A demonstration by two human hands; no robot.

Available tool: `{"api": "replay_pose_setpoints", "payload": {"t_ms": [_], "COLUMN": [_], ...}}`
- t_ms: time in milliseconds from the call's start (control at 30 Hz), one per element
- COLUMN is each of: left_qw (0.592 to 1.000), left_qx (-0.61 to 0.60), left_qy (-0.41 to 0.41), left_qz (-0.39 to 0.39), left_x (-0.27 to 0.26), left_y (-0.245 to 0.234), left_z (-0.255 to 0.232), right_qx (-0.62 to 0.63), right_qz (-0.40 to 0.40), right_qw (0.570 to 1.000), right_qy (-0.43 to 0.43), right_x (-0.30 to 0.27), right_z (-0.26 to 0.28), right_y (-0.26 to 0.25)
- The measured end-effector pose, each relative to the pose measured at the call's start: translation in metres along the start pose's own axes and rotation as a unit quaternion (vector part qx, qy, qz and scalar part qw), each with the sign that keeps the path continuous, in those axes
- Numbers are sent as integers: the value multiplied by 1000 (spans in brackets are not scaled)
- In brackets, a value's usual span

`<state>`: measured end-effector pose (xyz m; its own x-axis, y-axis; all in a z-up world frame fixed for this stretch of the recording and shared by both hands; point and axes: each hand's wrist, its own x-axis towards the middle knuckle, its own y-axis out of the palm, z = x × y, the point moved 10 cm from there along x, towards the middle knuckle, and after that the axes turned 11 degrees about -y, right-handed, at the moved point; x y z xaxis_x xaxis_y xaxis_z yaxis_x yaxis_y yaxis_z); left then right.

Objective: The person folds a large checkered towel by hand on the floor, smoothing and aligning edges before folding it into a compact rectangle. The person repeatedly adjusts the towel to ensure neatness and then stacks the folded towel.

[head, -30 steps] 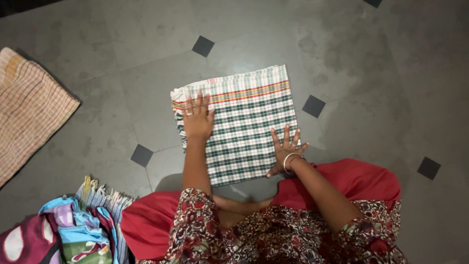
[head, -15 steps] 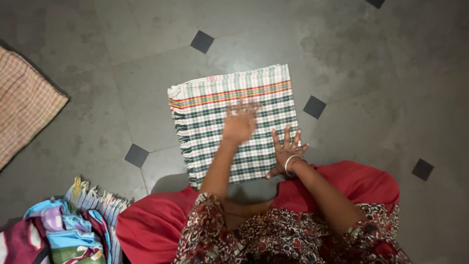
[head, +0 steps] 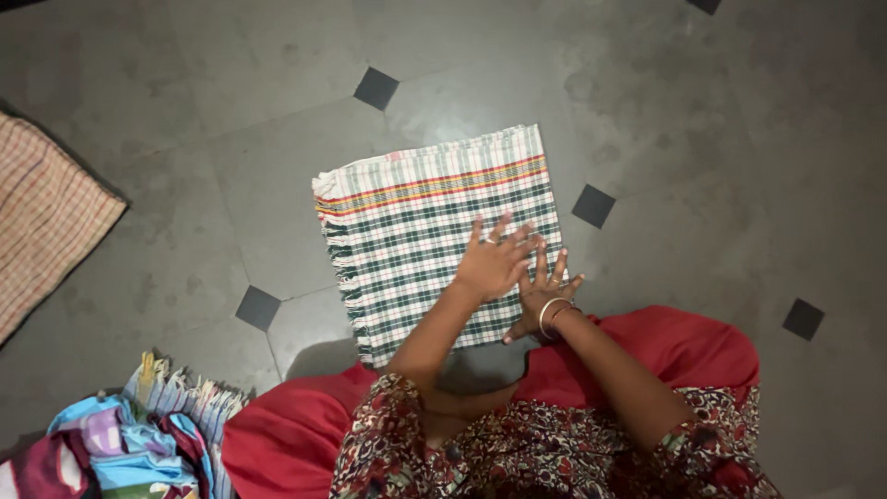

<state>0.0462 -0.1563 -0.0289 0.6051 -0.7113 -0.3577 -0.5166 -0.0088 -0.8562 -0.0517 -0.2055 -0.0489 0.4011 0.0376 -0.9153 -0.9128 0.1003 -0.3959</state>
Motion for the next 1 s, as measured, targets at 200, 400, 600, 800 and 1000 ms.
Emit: {"api": "replay_pose_setpoints", "payload": {"t_ms": [200, 400, 600, 800, 1000], "left_qw": [996, 972, 995, 993, 997], "left_qx": [16, 1, 57, 45, 64], "left_qy": [-90, -228, -16, 107, 9], "left_qz": [-15, -61, 79, 17, -30], "left_x": [38, 69, 45, 20, 106], "left_y": [-36, -85, -20, -6, -49], "left_z": [64, 137, 16, -25, 31], "right_qx": [46, 60, 54, 3, 50], "right_qz": [-25, -42, -40, 8, -39], "right_qw": [999, 997, 998, 1000, 998], "right_qy": [-3, -11, -16, -21, -10], "right_x": [0, -7, 2, 6, -2], "right_z": [2, 4, 0, -1, 1], "right_y": [-5, -14, -6, 4, -11]}}
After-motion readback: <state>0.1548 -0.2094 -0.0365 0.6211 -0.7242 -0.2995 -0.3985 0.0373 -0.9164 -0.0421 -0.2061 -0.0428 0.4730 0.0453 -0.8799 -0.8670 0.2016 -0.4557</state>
